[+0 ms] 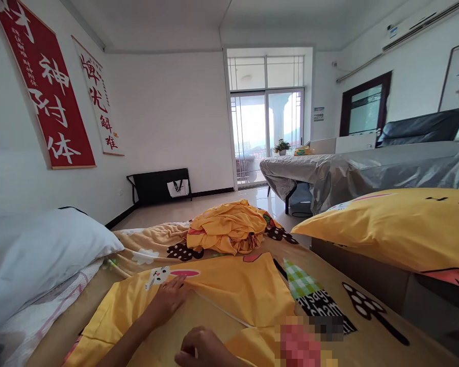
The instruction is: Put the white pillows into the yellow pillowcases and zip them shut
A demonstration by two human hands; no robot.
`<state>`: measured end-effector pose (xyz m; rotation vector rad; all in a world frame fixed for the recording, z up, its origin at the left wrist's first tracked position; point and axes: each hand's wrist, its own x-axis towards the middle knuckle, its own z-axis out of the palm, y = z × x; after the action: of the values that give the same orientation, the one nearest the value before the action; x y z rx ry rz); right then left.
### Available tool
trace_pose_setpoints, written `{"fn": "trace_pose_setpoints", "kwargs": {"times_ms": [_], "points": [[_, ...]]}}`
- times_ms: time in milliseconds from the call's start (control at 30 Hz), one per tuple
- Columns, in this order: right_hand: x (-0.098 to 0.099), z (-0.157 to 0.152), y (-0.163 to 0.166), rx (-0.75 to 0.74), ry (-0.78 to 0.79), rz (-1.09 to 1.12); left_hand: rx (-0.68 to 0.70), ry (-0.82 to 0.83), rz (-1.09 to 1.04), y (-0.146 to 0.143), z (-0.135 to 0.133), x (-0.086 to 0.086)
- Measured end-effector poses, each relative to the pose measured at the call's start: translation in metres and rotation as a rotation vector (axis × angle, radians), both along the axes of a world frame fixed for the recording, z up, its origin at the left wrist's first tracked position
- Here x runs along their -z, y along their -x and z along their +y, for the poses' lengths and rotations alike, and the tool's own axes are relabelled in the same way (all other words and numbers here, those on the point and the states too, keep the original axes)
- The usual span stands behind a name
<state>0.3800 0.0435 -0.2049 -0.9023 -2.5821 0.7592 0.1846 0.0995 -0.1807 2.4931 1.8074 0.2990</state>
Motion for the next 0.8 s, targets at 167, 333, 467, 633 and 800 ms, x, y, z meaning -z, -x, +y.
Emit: {"fn": "trace_pose_setpoints", "kwargs": {"times_ms": [167,333,467,633,800], "points": [[-0.017,-0.004,-0.016,0.136,-0.106,-0.018,-0.008,-0.032,0.058,0.078,-0.086,0.022],[-0.007,-0.007,-0.017,0.081,0.008,-0.223,-0.439,0.010,0.077,0.164,-0.139,0.048],[0.006,-0.003,-0.015,0.097,-0.014,-0.241,-0.428,0.071,0.015,0.164,-0.158,0.046],[0.015,0.001,-0.016,0.118,-0.051,-0.229,-0.426,-0.012,-0.286,0.159,-0.159,0.036],[0.022,0.005,-0.018,0.122,-0.056,-0.199,-0.628,-0.690,-0.630,0.199,-0.197,-0.012]]}}
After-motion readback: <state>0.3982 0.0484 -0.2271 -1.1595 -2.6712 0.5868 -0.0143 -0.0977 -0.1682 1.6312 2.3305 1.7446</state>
